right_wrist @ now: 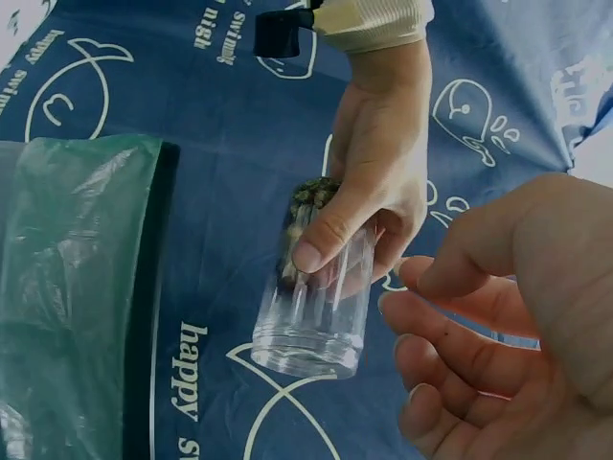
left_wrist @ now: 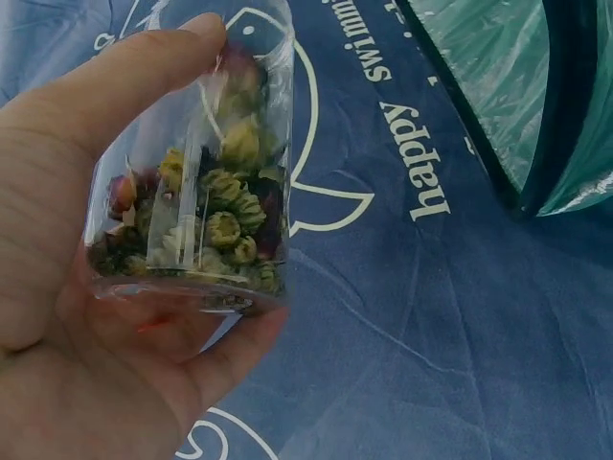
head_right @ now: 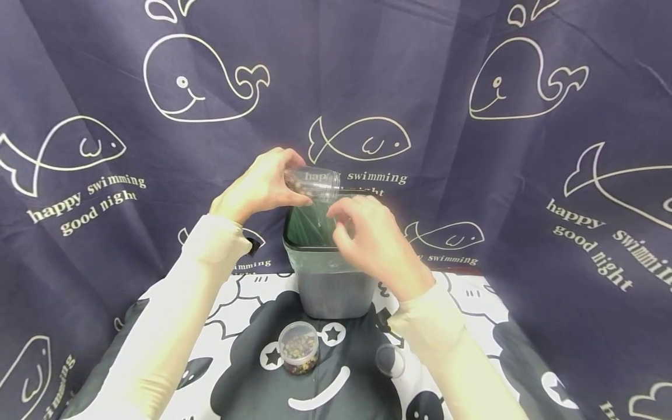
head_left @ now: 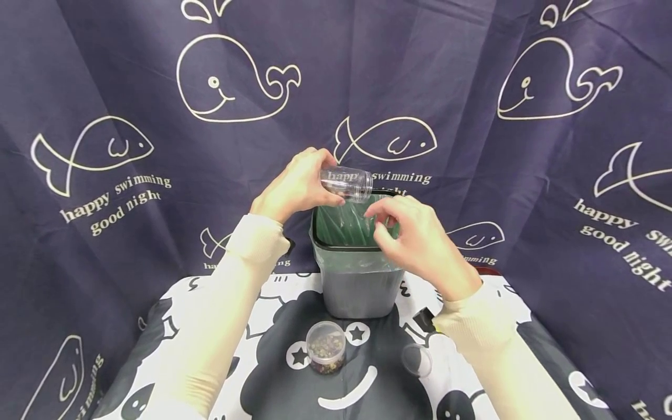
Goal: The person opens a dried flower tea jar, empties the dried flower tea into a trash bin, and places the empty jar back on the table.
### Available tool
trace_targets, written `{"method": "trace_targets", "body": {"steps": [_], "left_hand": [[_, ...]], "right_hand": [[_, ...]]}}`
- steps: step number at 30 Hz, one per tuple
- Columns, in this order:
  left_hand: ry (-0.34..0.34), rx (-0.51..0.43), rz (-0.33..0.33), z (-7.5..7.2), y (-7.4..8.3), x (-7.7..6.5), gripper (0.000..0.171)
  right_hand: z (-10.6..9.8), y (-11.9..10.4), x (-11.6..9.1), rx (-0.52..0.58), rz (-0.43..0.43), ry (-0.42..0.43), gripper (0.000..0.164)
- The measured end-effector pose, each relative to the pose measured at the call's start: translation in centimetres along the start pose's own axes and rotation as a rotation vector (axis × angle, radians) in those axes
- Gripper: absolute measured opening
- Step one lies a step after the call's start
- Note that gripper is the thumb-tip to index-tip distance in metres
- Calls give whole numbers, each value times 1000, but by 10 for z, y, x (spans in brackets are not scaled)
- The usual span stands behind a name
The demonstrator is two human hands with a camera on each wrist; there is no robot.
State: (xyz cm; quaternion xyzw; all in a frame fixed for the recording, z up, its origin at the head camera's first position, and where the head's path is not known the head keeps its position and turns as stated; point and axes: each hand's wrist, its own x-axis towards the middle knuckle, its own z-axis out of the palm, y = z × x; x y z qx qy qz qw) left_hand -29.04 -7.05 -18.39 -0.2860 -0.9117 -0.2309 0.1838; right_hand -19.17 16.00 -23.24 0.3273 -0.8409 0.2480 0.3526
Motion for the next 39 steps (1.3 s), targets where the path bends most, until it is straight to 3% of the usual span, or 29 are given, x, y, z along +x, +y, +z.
{"method": "trace_targets", "body": {"steps": [5,13,19,24,33,39], "left_hand": [[-17,22,8,1,1,1,65],[-57,57,15,5,3,5,67],[-61,98,20,5,5,10,69],[-62,99,45,4,10,12,69],[-78,156,77,-2,18,18,67],[-111,194,97,-1,23,23,69]], "right_hand": [[-2,2,18,-38,24,2,32],[-2,17,57,-34,110,-90,41],[5,23,84,-91,124,-290,56],[10,26,94,-109,138,-457,68],[11,34,101,-59,95,-451,57],[14,40,102,-48,131,-483,62]]}}
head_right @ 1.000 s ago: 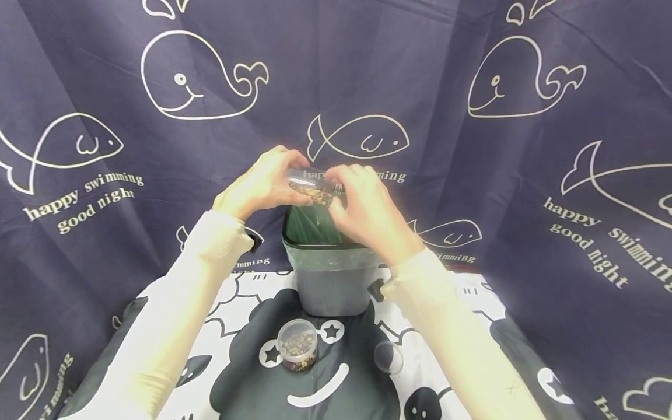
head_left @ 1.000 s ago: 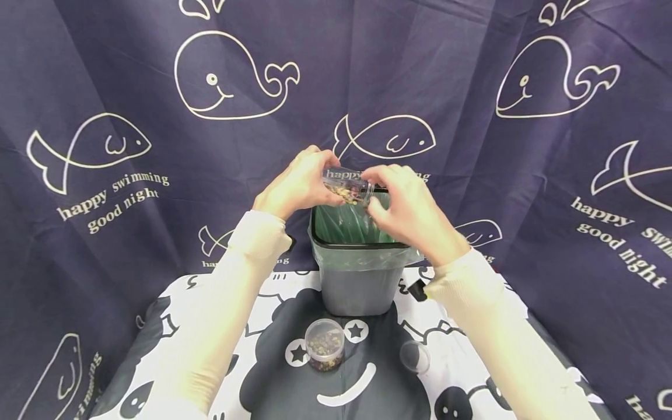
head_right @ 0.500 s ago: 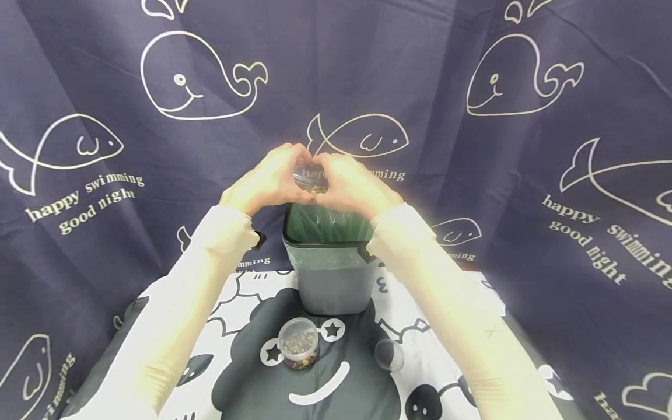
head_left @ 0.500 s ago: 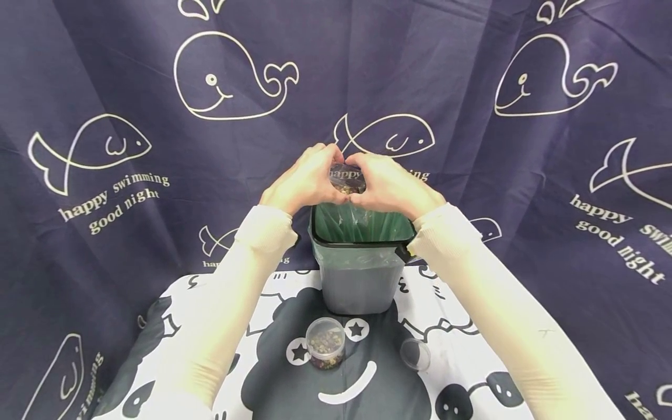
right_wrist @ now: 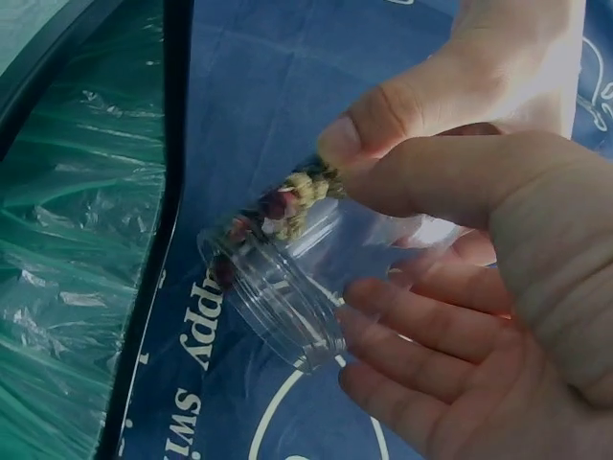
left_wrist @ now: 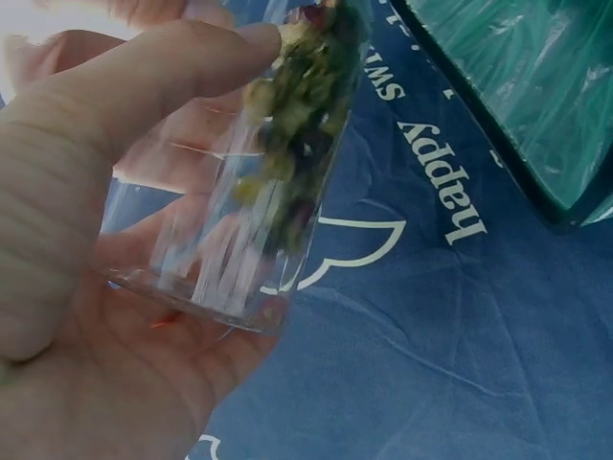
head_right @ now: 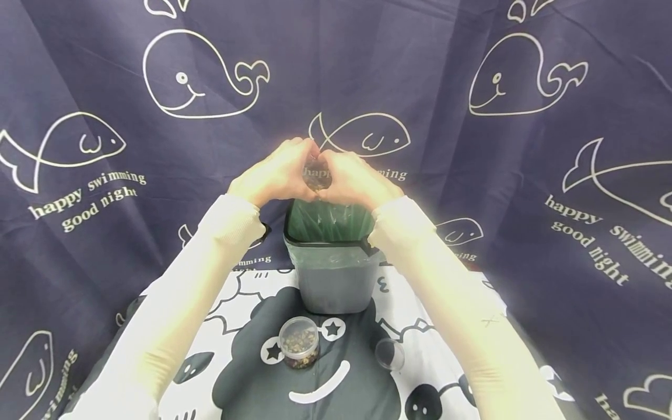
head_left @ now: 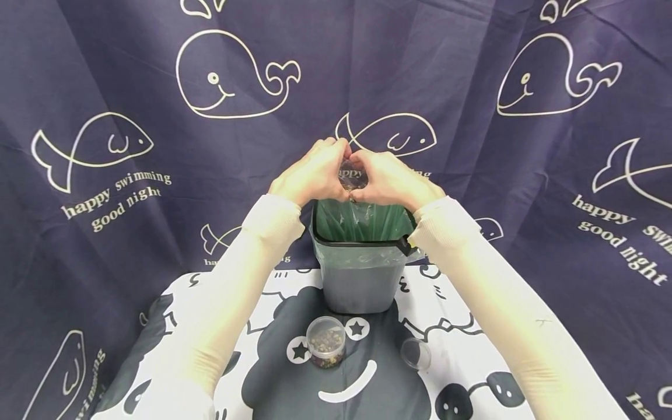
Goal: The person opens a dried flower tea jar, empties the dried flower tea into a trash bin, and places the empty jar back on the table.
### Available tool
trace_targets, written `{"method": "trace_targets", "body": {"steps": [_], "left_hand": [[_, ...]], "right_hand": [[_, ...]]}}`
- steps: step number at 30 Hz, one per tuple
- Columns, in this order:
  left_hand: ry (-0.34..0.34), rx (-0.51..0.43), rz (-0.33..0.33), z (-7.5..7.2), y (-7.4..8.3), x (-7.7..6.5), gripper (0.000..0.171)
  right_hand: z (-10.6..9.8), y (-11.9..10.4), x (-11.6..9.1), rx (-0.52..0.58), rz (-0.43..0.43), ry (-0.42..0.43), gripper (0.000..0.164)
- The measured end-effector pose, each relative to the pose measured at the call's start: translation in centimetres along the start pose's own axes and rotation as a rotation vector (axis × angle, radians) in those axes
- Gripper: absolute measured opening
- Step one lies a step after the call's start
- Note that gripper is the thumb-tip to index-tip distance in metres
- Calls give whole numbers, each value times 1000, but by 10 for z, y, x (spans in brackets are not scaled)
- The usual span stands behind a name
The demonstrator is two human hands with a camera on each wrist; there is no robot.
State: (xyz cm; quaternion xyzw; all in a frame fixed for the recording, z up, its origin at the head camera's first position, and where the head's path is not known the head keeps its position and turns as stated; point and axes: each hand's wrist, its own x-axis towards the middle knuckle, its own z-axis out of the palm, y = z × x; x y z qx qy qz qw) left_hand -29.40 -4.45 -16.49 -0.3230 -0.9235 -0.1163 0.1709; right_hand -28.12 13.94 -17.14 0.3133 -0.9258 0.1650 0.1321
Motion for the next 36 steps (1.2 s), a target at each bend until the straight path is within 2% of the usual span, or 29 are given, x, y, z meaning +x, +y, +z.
{"method": "trace_targets", "body": {"steps": [6,16,22,28,34,36], "left_hand": [[-29,-36,-4,-2,1,5,70],[12,-167,2,-9,-2,5,73],[43,-226,-8,-10,2,9,75],[81,-226,7,-7,13,15,73],[96,-192,54,-1,25,21,72],[96,-179,59,0,28,22,72]], "right_hand": [[0,11,0,0,-1,12,57],[6,26,-8,75,62,58,67],[14,34,-16,236,117,119,65],[23,40,-25,434,174,177,63],[29,44,-29,540,219,182,64],[30,45,-29,545,220,180,64]]}}
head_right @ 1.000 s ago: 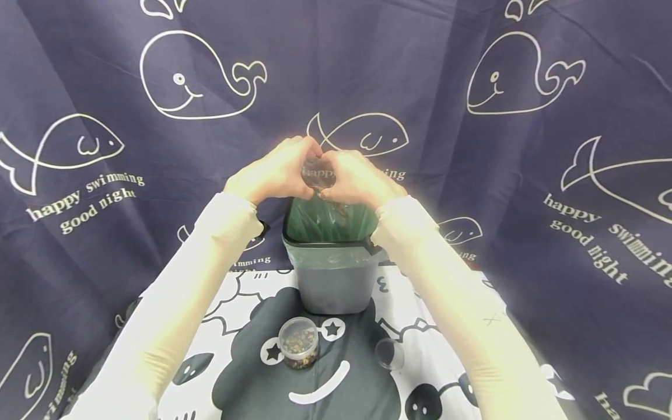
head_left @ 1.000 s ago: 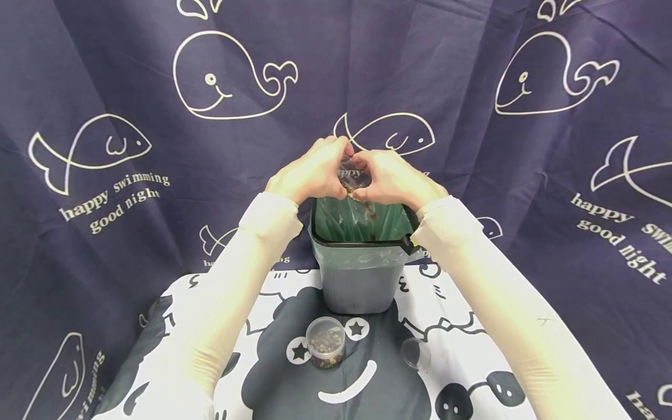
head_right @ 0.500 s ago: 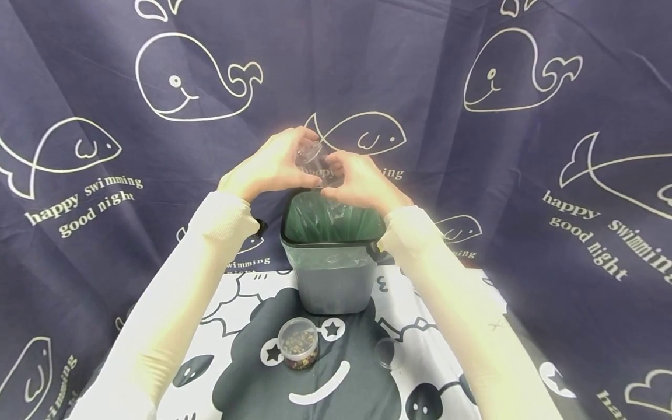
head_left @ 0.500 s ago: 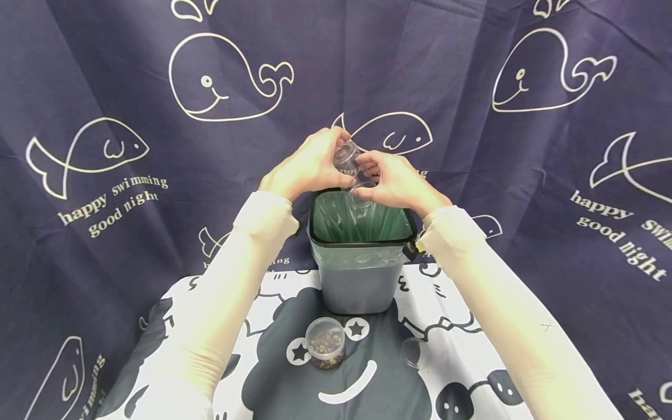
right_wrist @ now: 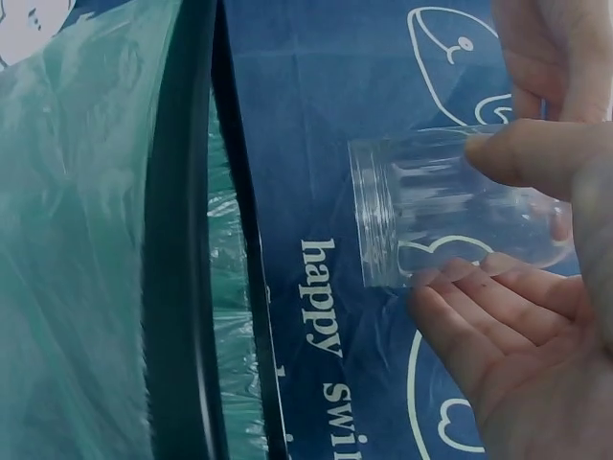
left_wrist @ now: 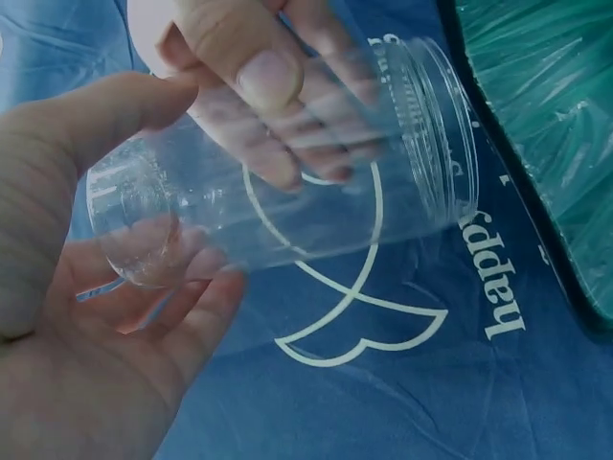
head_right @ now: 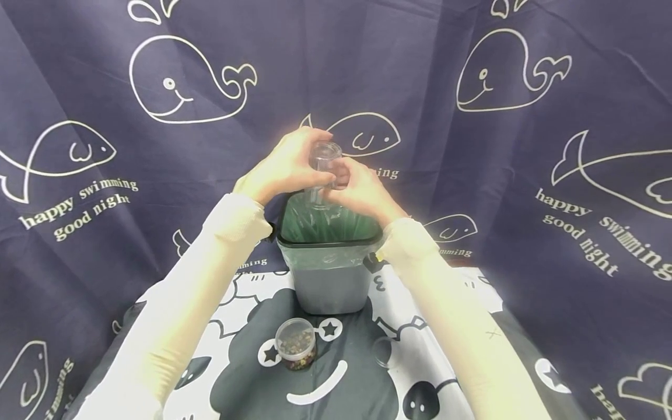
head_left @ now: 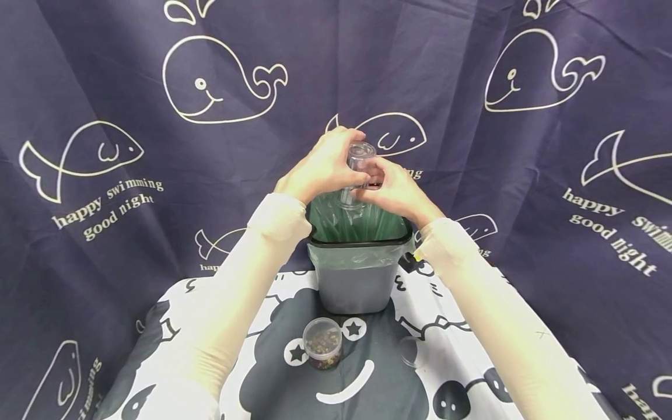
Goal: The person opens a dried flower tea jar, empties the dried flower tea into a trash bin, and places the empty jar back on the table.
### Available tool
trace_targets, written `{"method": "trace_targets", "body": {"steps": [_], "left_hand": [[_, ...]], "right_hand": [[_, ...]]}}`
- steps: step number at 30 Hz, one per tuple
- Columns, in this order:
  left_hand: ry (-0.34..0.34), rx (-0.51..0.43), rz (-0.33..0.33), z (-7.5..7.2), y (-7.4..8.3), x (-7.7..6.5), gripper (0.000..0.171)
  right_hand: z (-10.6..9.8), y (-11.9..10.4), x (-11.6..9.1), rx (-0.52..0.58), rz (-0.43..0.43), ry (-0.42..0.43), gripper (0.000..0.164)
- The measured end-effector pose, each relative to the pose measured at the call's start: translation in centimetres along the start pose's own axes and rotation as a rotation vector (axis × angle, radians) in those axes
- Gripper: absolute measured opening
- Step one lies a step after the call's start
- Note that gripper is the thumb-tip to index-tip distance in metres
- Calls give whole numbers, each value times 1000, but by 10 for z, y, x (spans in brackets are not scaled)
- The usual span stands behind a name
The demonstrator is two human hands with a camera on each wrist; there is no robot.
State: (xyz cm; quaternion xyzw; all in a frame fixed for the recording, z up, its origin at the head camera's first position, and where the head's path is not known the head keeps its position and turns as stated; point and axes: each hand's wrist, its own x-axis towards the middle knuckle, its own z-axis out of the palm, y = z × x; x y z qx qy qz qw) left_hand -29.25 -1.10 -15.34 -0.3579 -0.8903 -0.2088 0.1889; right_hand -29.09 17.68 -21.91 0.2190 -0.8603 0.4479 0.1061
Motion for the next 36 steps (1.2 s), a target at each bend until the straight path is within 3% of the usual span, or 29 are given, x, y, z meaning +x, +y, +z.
{"method": "trace_targets", "body": {"steps": [9,19,26,36], "left_hand": [[24,11,-16,0,2,-1,78],[50,-26,-46,-6,-6,-10,78],[6,-40,-65,-10,-13,-18,74],[-125,-57,-123,-4,-26,-33,56]], "right_hand": [[1,-3,0,-43,-5,-1,65],[-2,-6,0,-123,-78,11,64],[-9,-9,-3,-249,-161,8,61],[-14,-7,-3,-389,-346,-52,60]]}}
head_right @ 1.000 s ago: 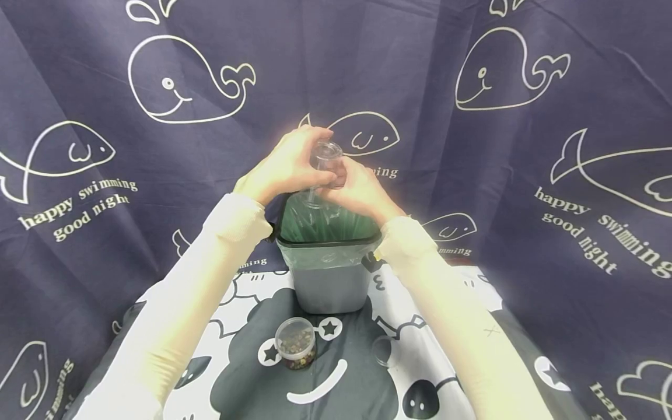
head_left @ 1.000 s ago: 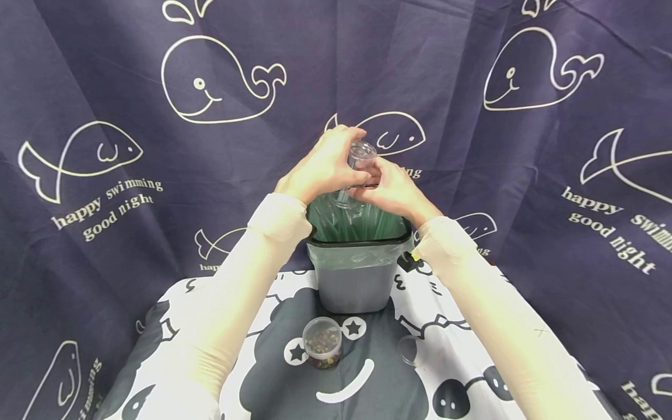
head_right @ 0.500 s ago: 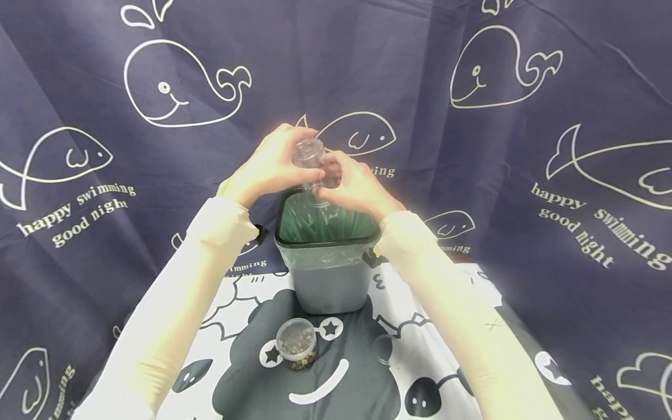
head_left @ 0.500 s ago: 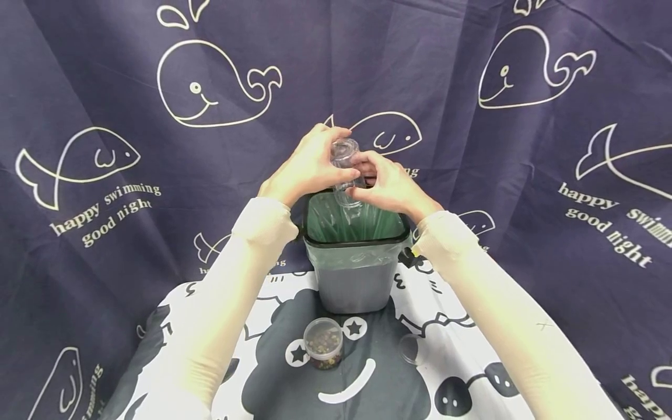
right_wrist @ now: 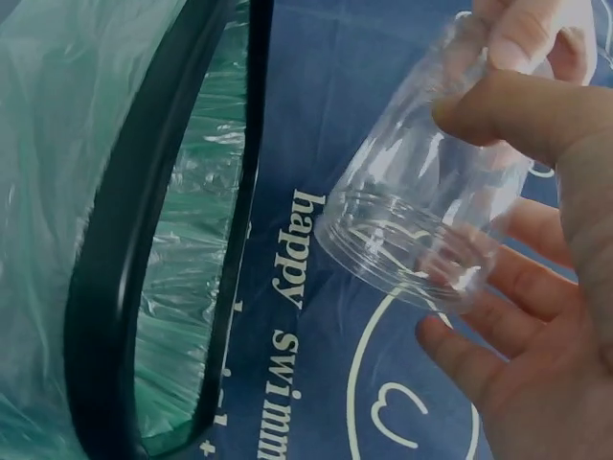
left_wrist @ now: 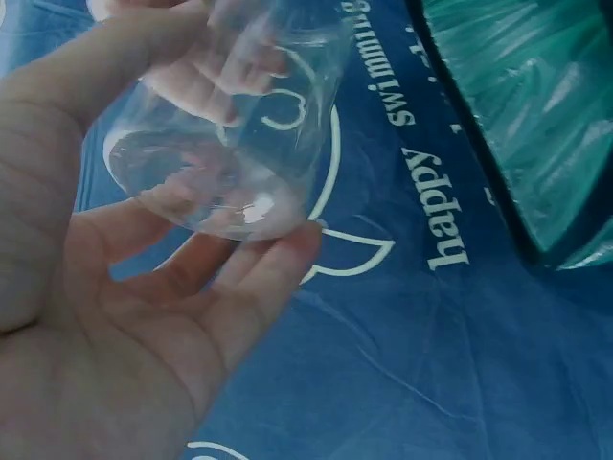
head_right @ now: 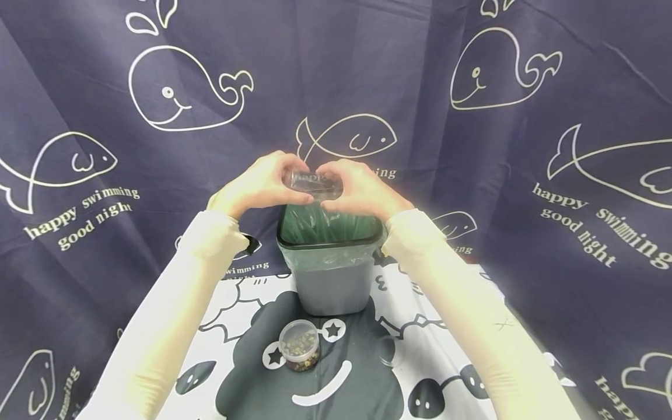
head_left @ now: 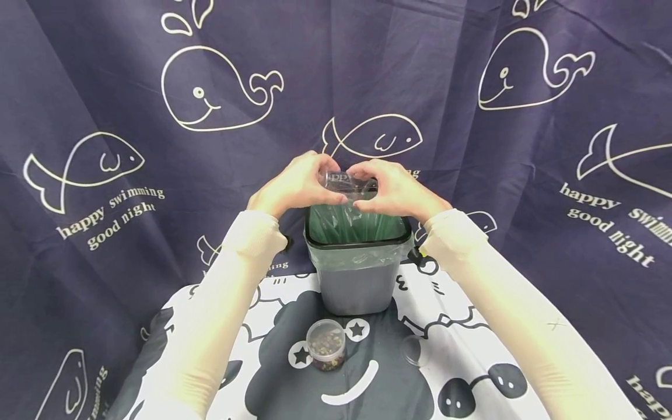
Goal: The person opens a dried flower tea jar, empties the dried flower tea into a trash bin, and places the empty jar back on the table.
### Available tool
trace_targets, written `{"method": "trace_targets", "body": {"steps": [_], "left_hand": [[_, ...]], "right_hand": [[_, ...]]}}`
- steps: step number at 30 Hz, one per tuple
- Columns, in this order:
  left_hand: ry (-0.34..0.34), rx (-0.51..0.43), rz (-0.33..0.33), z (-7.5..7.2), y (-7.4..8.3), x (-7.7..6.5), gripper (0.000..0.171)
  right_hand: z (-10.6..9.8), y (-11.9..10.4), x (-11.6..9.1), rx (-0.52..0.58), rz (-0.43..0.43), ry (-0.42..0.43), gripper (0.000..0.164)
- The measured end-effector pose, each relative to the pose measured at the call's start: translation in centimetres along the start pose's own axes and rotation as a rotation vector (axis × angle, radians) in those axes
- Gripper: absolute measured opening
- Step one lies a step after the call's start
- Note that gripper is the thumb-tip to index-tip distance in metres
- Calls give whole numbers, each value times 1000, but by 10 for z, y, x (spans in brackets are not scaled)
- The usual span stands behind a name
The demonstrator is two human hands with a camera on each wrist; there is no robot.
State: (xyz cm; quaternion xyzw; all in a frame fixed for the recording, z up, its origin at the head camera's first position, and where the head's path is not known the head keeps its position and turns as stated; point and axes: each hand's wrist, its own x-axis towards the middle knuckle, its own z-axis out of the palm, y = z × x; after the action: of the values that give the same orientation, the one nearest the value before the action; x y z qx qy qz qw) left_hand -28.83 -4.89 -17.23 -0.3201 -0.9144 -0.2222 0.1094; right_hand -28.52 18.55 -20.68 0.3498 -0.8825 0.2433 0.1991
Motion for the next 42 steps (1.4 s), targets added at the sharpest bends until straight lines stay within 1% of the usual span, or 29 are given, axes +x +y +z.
{"method": "trace_targets", "body": {"steps": [3,6,12,15,18,21,23,25,29,34,38,42], "left_hand": [[-35,-31,-13,5,-4,-3,56],[-57,-48,-23,11,-6,-6,56],[-64,-54,-7,24,-10,-10,59],[-54,-81,6,31,-13,-12,61],[-28,-112,3,36,-15,-13,61],[9,-158,-9,39,-17,-15,59],[36,-194,-15,41,-18,-16,59],[62,-223,-18,43,-18,-16,59],[115,-276,-18,46,-18,-18,59],[168,-345,-7,48,-16,-23,61],[207,-388,-7,52,-12,-29,61],[220,-420,-25,61,-6,-40,56]], "right_hand": [[0,-2,0,-26,-36,-4,60],[-1,-5,1,-38,-60,-6,60],[-6,-13,4,-20,-108,-30,63],[-9,-16,5,-8,-102,-45,65],[-11,-17,6,5,-97,-60,67],[-15,-18,6,52,-98,-58,65],[-18,-17,5,97,-93,-39,63],[-23,-18,3,156,-70,-6,63],[-33,-21,-8,209,18,72,66],[-38,-23,-34,172,142,152,66],[-33,-20,-60,168,218,196,56],[-19,-13,-91,134,284,208,40]]}}
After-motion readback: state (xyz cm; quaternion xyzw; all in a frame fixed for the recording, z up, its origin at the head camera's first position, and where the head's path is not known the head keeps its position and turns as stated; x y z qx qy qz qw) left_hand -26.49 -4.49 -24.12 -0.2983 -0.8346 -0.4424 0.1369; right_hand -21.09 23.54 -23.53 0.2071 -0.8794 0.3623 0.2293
